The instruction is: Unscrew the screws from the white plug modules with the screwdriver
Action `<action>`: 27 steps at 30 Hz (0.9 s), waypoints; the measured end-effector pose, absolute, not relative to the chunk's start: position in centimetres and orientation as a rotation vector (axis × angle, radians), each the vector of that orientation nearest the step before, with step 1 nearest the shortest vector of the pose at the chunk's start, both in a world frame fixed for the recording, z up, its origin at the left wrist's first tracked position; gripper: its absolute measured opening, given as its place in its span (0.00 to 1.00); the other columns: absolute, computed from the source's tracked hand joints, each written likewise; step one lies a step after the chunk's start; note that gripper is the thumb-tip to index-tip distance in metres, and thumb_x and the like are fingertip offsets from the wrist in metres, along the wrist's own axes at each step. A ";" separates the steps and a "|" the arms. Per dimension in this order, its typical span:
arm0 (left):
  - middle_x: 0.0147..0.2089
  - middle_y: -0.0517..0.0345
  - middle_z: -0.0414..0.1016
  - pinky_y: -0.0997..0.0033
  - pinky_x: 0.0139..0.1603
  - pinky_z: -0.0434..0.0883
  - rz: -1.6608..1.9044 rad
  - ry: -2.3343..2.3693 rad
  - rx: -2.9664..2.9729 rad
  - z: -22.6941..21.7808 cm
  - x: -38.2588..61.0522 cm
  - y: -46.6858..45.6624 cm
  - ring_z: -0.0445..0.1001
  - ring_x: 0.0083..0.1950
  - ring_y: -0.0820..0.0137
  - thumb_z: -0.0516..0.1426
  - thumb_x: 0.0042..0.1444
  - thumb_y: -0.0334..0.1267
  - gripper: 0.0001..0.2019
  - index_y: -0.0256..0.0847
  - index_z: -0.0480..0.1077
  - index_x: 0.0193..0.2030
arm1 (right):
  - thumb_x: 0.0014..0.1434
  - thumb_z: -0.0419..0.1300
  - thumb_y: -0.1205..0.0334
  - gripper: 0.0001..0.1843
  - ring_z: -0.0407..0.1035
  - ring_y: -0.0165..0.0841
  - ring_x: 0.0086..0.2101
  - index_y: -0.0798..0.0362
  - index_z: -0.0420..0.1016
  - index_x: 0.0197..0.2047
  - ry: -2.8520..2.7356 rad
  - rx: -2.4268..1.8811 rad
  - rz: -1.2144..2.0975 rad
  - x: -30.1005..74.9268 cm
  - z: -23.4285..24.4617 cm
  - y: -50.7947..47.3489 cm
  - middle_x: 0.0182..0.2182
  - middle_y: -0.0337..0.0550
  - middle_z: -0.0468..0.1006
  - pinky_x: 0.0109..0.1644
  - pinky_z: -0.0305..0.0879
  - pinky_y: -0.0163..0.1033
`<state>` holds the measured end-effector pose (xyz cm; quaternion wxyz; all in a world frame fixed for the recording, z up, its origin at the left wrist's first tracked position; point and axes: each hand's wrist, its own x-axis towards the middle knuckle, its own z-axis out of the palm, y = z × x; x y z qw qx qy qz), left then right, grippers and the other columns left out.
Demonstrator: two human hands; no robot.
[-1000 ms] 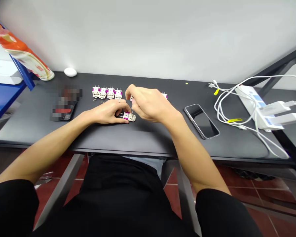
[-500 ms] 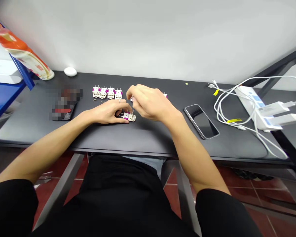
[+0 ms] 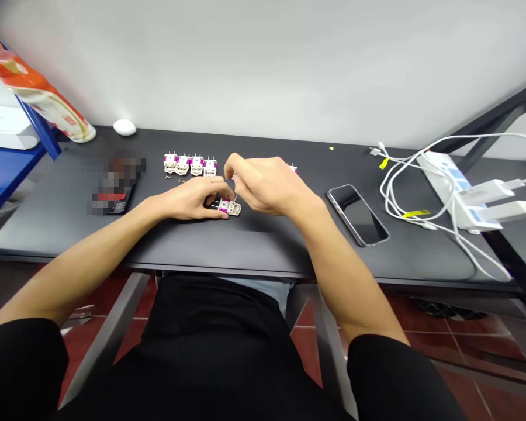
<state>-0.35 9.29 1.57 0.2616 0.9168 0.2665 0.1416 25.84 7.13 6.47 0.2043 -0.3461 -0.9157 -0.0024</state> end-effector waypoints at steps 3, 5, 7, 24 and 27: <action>0.49 0.51 0.79 0.64 0.47 0.68 0.382 0.721 2.481 1.5 -0.4 9.3 0.73 0.41 0.64 0.67 0.70 0.50 0.17 0.42 0.79 0.58 | 0.73 0.50 0.65 0.16 0.70 0.38 0.28 0.49 0.77 0.54 -2.537 -0.986 -0.003 25.8 6.4 7.2 0.31 0.40 0.82 0.37 0.60 0.43; 0.49 0.50 0.80 0.65 0.47 0.68 0.382 0.721 2.482 1.4 -0.4 9.3 0.73 0.41 0.64 0.67 0.70 0.50 0.17 0.42 0.79 0.58 | 0.71 0.51 0.66 0.15 0.71 0.38 0.28 0.49 0.77 0.53 -2.510 -0.969 0.006 25.8 6.3 7.3 0.31 0.40 0.82 0.37 0.60 0.42; 0.49 0.50 0.79 0.65 0.46 0.68 0.387 0.716 2.483 1.4 -0.4 9.4 0.72 0.41 0.64 0.67 0.70 0.49 0.18 0.41 0.79 0.58 | 0.69 0.52 0.67 0.16 0.72 0.38 0.30 0.49 0.77 0.53 -2.492 -0.934 0.029 25.8 6.3 7.3 0.33 0.41 0.83 0.38 0.61 0.42; 0.49 0.51 0.79 0.64 0.48 0.68 0.394 0.704 2.494 1.4 -0.5 9.3 0.73 0.42 0.63 0.67 0.70 0.50 0.17 0.42 0.79 0.58 | 0.75 0.50 0.63 0.16 0.67 0.37 0.26 0.49 0.75 0.58 -2.490 -1.030 0.037 26.1 6.1 7.5 0.28 0.37 0.79 0.36 0.58 0.42; 0.48 0.51 0.78 0.65 0.47 0.68 0.386 0.711 2.494 1.5 -0.4 9.3 0.72 0.42 0.63 0.67 0.70 0.49 0.17 0.42 0.79 0.58 | 0.73 0.51 0.63 0.17 0.70 0.38 0.28 0.49 0.76 0.59 -2.513 -1.002 0.046 26.0 6.5 7.2 0.33 0.40 0.82 0.38 0.61 0.42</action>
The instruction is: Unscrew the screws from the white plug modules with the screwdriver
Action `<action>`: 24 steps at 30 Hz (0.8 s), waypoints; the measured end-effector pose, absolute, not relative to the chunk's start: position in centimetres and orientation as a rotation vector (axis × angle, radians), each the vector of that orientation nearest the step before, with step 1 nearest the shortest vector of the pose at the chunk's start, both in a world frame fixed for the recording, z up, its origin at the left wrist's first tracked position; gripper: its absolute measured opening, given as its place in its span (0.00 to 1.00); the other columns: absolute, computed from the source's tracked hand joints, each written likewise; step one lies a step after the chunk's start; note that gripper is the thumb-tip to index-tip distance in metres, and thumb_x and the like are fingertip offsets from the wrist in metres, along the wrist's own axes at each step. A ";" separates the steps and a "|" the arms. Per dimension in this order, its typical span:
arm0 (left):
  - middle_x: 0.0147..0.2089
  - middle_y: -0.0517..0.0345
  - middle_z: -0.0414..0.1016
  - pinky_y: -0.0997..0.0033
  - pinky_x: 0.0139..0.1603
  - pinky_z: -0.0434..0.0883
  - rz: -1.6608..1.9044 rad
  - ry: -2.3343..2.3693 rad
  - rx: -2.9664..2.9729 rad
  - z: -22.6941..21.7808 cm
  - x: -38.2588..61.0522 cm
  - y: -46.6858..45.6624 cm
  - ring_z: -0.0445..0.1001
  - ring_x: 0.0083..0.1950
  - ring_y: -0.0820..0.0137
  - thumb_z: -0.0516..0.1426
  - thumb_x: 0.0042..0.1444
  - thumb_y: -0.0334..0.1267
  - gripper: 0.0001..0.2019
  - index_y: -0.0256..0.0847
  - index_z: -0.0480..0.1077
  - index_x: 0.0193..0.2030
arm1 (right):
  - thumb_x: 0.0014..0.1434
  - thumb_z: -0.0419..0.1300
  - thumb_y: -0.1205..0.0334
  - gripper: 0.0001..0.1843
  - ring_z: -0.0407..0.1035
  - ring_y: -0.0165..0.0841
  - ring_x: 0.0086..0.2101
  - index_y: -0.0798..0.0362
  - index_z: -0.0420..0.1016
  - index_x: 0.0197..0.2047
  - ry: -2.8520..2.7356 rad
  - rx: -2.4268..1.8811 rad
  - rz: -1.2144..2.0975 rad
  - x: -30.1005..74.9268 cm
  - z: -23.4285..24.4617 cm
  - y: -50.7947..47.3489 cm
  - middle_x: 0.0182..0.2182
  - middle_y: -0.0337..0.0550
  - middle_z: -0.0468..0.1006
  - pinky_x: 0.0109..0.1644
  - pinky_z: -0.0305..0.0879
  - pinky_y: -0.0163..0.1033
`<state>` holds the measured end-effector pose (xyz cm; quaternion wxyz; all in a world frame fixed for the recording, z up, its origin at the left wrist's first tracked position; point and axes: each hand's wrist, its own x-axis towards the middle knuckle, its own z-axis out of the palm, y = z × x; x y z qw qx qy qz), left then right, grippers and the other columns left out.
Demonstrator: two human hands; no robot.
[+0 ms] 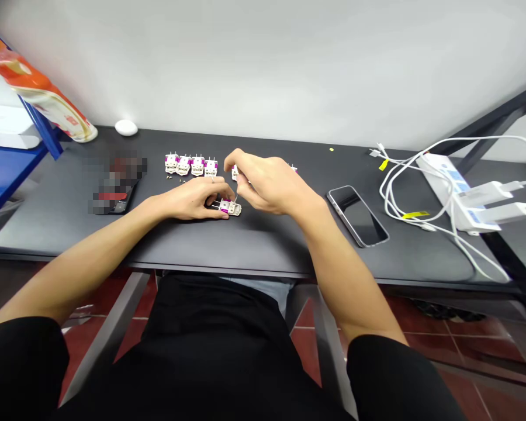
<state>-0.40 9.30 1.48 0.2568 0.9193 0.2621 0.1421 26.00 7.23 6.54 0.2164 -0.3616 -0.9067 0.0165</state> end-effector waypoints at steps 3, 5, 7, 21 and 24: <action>0.48 0.51 0.79 0.65 0.47 0.68 0.391 0.707 2.499 1.4 -0.4 9.4 0.72 0.41 0.63 0.67 0.70 0.49 0.17 0.42 0.79 0.58 | 0.74 0.52 0.61 0.15 0.71 0.38 0.28 0.49 0.77 0.57 -2.546 -0.993 0.046 26.1 6.7 7.2 0.32 0.40 0.83 0.37 0.60 0.42; 0.48 0.51 0.80 0.65 0.46 0.68 0.393 0.706 2.501 1.4 -0.4 9.4 0.73 0.40 0.64 0.67 0.70 0.49 0.17 0.42 0.79 0.58 | 0.76 0.52 0.58 0.14 0.69 0.38 0.26 0.48 0.77 0.55 -2.555 -1.014 0.026 26.2 6.5 7.3 0.29 0.38 0.81 0.36 0.57 0.42; 0.49 0.50 0.80 0.65 0.46 0.68 0.395 0.706 2.499 1.3 -0.5 9.4 0.73 0.40 0.64 0.68 0.70 0.49 0.17 0.42 0.79 0.59 | 0.78 0.51 0.56 0.15 0.69 0.37 0.25 0.49 0.78 0.54 -2.546 -1.040 -0.005 26.2 6.3 7.4 0.28 0.39 0.81 0.35 0.54 0.42; 0.48 0.52 0.79 0.65 0.47 0.68 0.406 0.692 2.517 1.3 -0.5 9.4 0.73 0.41 0.64 0.67 0.71 0.48 0.16 0.41 0.79 0.58 | 0.78 0.50 0.57 0.18 0.72 0.39 0.28 0.50 0.76 0.60 -2.560 -1.060 0.038 26.3 6.7 7.2 0.31 0.40 0.84 0.38 0.59 0.42; 0.49 0.51 0.79 0.65 0.48 0.68 0.407 0.682 2.522 1.2 -0.6 9.4 0.73 0.41 0.64 0.67 0.71 0.48 0.16 0.41 0.79 0.58 | 0.79 0.49 0.58 0.18 0.70 0.37 0.27 0.51 0.76 0.61 -2.550 -1.087 0.017 26.2 6.8 7.2 0.31 0.40 0.83 0.37 0.59 0.42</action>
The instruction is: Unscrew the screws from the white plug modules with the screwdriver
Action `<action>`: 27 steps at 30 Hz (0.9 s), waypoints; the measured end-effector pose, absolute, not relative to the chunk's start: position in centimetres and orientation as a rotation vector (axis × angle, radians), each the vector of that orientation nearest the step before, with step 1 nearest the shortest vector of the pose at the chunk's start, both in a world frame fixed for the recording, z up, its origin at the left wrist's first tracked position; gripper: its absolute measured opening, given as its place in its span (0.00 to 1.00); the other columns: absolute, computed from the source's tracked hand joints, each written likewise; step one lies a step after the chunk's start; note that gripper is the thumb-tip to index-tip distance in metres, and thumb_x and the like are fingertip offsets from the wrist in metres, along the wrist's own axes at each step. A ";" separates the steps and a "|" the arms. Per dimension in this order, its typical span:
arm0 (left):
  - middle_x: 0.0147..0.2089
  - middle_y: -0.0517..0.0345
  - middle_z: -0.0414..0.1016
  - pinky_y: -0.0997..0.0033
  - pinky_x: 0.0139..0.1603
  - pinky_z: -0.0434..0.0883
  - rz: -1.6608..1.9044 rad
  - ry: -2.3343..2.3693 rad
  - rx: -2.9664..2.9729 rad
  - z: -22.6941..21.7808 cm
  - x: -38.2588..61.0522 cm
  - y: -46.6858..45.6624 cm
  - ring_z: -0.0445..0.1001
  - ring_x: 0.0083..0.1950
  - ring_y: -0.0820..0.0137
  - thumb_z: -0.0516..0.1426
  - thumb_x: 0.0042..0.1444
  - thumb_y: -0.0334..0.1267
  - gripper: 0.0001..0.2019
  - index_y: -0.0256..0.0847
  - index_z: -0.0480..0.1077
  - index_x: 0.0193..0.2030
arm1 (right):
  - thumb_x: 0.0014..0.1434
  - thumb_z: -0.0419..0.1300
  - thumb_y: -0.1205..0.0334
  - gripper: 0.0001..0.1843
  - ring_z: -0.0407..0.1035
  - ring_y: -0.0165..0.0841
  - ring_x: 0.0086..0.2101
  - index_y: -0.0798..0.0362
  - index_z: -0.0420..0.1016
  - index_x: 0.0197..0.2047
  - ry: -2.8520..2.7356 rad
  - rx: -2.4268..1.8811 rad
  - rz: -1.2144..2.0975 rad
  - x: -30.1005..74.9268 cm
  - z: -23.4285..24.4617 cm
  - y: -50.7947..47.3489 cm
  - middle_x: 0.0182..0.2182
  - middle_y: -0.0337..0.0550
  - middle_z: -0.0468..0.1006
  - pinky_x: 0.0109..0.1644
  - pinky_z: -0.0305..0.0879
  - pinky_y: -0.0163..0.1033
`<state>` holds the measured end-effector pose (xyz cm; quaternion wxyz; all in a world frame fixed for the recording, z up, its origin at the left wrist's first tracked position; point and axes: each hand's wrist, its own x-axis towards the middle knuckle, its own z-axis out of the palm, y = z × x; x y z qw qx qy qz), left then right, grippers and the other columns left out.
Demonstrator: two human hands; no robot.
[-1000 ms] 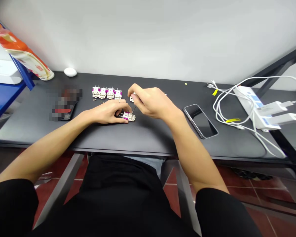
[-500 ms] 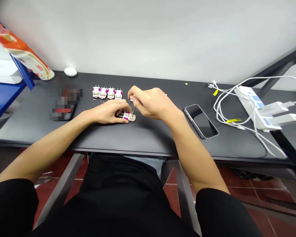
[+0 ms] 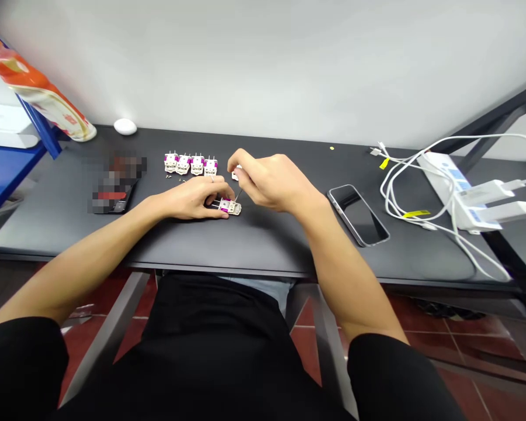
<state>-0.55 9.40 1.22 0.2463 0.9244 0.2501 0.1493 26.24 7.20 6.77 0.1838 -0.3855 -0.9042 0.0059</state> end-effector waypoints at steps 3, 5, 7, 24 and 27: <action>0.49 0.51 0.79 0.65 0.47 0.68 0.412 0.679 2.523 1.2 -0.6 9.4 0.73 0.41 0.64 0.67 0.71 0.48 0.16 0.41 0.79 0.58 | 0.77 0.48 0.60 0.20 0.71 0.38 0.28 0.53 0.75 0.63 -2.564 -1.051 0.076 26.3 6.9 7.1 0.33 0.41 0.84 0.38 0.61 0.42; 0.49 0.50 0.79 0.66 0.47 0.68 0.413 0.677 2.522 1.2 -0.6 9.4 0.73 0.41 0.64 0.67 0.71 0.49 0.17 0.40 0.79 0.58 | 0.75 0.50 0.62 0.20 0.73 0.38 0.31 0.51 0.74 0.64 -2.571 -1.008 0.094 26.3 7.0 7.0 0.38 0.43 0.86 0.40 0.63 0.42; 0.50 0.50 0.79 0.66 0.47 0.68 0.412 0.671 2.522 1.2 -0.5 9.4 0.73 0.41 0.64 0.66 0.72 0.49 0.17 0.40 0.79 0.59 | 0.74 0.52 0.62 0.20 0.74 0.38 0.32 0.50 0.74 0.64 -2.571 -0.986 0.086 26.4 7.0 7.0 0.39 0.43 0.87 0.40 0.63 0.42; 0.52 0.50 0.83 0.66 0.43 0.68 0.448 0.621 2.705 0.7 -1.0 9.5 0.75 0.37 0.67 0.64 0.75 0.50 0.16 0.44 0.82 0.61 | 0.75 0.50 0.59 0.19 0.68 0.37 0.26 0.51 0.74 0.62 -2.565 -0.946 0.086 26.7 6.8 7.4 0.31 0.38 0.81 0.36 0.60 0.42; 0.53 0.50 0.84 0.65 0.41 0.67 0.458 0.628 2.794 0.4 -1.1 9.5 0.76 0.37 0.67 0.63 0.76 0.51 0.15 0.46 0.83 0.60 | 0.78 0.49 0.59 0.18 0.67 0.36 0.25 0.51 0.75 0.61 -2.548 -0.993 0.047 26.5 6.8 7.3 0.28 0.38 0.80 0.35 0.59 0.42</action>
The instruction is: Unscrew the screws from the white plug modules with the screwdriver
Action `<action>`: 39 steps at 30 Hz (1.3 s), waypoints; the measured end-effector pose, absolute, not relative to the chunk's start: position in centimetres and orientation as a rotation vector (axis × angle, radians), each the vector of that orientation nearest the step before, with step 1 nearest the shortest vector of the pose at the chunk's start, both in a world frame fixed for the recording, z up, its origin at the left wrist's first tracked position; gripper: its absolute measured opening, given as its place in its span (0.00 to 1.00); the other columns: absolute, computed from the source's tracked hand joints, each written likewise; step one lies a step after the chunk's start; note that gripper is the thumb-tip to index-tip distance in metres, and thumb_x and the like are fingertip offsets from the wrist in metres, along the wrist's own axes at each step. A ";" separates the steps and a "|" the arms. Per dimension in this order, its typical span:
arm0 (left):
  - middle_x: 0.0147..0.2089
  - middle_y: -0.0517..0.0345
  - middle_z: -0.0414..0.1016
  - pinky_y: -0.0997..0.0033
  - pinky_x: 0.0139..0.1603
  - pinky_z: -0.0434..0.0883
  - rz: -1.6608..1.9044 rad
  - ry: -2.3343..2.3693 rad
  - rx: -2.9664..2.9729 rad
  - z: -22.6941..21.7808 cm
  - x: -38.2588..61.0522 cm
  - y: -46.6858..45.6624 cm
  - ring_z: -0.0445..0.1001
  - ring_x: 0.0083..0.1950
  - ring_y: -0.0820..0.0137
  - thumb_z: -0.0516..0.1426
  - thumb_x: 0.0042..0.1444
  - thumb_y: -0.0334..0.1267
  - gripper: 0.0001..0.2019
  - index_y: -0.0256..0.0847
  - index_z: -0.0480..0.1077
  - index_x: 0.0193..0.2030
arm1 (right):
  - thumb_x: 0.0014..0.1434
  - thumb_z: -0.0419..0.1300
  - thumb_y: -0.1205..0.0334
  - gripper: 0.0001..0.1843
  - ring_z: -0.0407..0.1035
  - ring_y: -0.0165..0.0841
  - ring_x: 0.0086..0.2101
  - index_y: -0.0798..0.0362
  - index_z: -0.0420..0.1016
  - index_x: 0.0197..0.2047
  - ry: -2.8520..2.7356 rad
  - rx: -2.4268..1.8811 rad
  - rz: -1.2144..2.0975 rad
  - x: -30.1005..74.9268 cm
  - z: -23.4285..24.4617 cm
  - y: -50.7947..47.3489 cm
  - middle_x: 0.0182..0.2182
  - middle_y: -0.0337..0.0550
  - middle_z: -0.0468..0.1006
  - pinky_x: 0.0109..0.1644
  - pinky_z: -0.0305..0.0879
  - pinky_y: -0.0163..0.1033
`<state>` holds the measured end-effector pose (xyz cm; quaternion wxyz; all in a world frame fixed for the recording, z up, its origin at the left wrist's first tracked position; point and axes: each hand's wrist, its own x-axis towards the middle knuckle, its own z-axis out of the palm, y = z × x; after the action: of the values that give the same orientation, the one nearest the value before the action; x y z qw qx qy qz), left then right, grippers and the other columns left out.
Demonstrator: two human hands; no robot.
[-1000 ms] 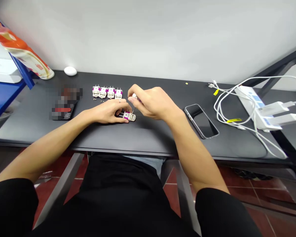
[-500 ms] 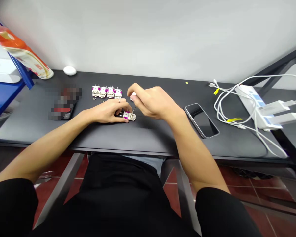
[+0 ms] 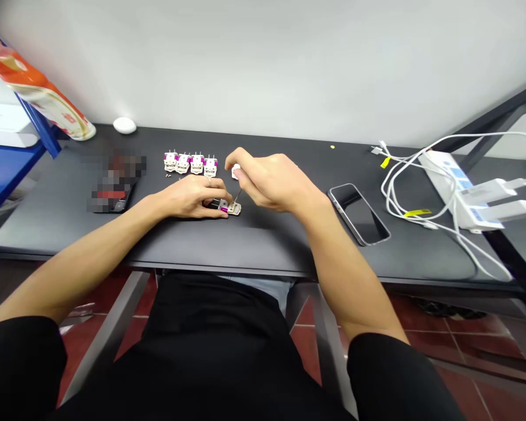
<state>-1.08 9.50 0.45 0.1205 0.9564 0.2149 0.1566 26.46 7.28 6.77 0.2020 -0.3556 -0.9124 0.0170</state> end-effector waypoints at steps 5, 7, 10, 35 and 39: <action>0.54 0.50 0.85 0.65 0.42 0.66 0.439 0.622 2.904 0.4 -1.1 9.5 0.79 0.42 0.63 0.63 0.78 0.51 0.15 0.48 0.84 0.62 | 0.74 0.51 0.64 0.17 0.74 0.37 0.31 0.50 0.77 0.58 -2.516 -0.942 0.080 26.3 6.9 7.2 0.35 0.41 0.84 0.40 0.63 0.42; 0.54 0.50 0.85 0.65 0.42 0.66 0.438 0.618 2.925 0.4 -1.2 9.5 0.80 0.42 0.64 0.62 0.78 0.51 0.15 0.49 0.84 0.62 | 0.73 0.52 0.63 0.17 0.75 0.38 0.33 0.50 0.77 0.59 -2.513 -0.932 0.086 26.4 6.9 7.2 0.37 0.42 0.85 0.41 0.64 0.43; 0.54 0.51 0.85 0.65 0.42 0.66 0.460 0.606 2.910 0.3 -1.2 9.5 0.79 0.41 0.65 0.63 0.78 0.51 0.14 0.50 0.84 0.61 | 0.76 0.51 0.59 0.17 0.73 0.38 0.30 0.51 0.76 0.60 -2.546 -0.948 0.075 26.5 6.9 7.2 0.34 0.41 0.84 0.38 0.62 0.42; 0.47 0.49 0.85 0.68 0.44 0.70 0.494 0.577 2.521 1.2 -1.1 9.8 0.71 0.34 0.70 0.63 0.75 0.57 0.21 0.43 0.86 0.58 | 0.69 0.53 0.65 0.18 0.72 0.38 0.28 0.48 0.77 0.58 -2.563 -0.899 0.126 26.9 7.1 7.2 0.31 0.38 0.81 0.38 0.64 0.42; 0.48 0.49 0.85 0.68 0.44 0.70 0.501 0.570 2.519 1.2 -1.1 9.8 0.71 0.34 0.70 0.63 0.76 0.57 0.21 0.42 0.86 0.58 | 0.76 0.52 0.57 0.16 0.72 0.38 0.27 0.49 0.77 0.59 -2.529 -0.981 0.031 26.7 7.1 7.2 0.31 0.40 0.84 0.37 0.61 0.42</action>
<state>-1.11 9.77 1.18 0.2528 0.9264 0.2095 0.1841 26.71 7.21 7.05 0.2129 -0.3534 -0.9109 0.0110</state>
